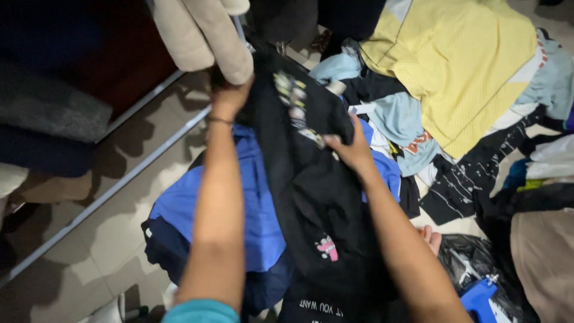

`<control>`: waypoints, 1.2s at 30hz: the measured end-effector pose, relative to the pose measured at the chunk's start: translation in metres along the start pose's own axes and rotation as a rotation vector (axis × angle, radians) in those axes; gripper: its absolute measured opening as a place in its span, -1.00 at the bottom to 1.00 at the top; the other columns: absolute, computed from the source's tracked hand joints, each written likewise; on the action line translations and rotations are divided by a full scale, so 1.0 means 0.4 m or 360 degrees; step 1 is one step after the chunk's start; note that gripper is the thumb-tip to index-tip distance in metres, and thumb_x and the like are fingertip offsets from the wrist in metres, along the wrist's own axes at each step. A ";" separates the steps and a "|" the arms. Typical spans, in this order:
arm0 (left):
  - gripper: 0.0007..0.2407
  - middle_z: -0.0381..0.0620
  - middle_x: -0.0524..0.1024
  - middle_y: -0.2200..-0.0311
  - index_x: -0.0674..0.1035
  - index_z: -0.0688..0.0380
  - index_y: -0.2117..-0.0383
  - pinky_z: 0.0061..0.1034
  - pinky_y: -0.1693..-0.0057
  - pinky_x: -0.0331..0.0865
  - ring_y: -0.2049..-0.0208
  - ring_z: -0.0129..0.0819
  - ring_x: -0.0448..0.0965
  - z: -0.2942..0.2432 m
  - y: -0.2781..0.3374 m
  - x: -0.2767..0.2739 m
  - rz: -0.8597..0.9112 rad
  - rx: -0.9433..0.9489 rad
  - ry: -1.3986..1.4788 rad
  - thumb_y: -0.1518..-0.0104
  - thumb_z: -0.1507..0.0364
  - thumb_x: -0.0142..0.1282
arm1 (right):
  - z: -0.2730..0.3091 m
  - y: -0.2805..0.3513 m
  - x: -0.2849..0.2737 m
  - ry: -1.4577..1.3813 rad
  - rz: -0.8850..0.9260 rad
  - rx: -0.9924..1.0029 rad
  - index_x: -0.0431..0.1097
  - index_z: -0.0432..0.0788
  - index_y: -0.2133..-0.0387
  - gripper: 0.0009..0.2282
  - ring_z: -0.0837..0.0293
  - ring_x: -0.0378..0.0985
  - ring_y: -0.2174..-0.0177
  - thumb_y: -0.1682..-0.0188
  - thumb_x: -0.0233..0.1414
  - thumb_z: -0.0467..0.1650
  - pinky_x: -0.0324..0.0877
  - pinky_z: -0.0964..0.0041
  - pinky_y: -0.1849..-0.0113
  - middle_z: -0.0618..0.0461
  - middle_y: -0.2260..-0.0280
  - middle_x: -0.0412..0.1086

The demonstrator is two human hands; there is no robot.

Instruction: The person sits on the floor and uses a handheld blue tagger to attach tags to the collars of several shirts. They handle a blue polo shirt, a black t-shirt, and a yellow shirt, applying tags to each before placing them aside.

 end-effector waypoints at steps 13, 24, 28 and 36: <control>-0.73 -0.25 0.35 0.58 0.46 -0.04 -0.06 -0.74 0.51 0.21 0.61 -0.62 0.33 0.242 0.821 0.515 0.1278 -0.0875 0.1655 -0.24 0.34 0.08 | -0.292 0.179 -0.027 -0.1323 0.0574 0.1494 0.50 -0.21 0.17 -0.45 -0.08 0.61 0.27 0.12 0.09 0.03 0.54 -0.07 0.20 -0.21 0.20 0.55; -0.66 0.12 0.54 -0.05 0.62 -0.06 0.00 -0.14 -0.35 0.22 -0.14 -0.03 0.49 0.064 0.939 0.575 0.0748 -0.1455 0.4131 -0.18 0.15 0.02 | -0.337 0.136 0.069 -0.2102 0.0571 0.1040 0.29 -0.12 -0.18 -0.34 -0.16 0.37 -0.08 0.00 -0.13 0.09 0.21 -0.16 -0.17 -0.15 -0.10 0.33; -0.69 0.18 0.62 0.04 0.59 0.12 -0.03 -0.14 -0.12 0.49 0.08 0.02 0.62 -0.003 0.797 0.387 0.0833 -0.1613 0.3106 -0.15 0.40 0.11 | -0.275 0.131 0.039 -0.2089 0.0543 0.1143 0.38 -0.17 -0.09 -0.49 -0.11 0.48 0.03 -0.02 -0.05 -0.07 0.34 -0.01 -0.09 -0.14 0.00 0.42; -0.59 -0.13 0.43 -0.19 0.54 0.04 -0.09 -0.44 -0.37 0.10 -0.24 -0.28 0.36 0.457 0.437 0.125 0.0077 -0.0879 0.2008 -0.08 0.26 0.12 | -0.210 0.053 -0.126 -0.1077 0.0034 0.0054 0.27 -0.10 -0.14 -0.59 0.16 0.16 -0.26 0.04 -0.08 -0.50 -0.03 0.26 -0.32 0.04 -0.25 0.23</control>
Point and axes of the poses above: each hand's wrist, its own y-axis away from the middle knuckle, its own x-axis out of the palm, z = x × y, the point moved 7 cm from there along -y, towards the middle knuckle
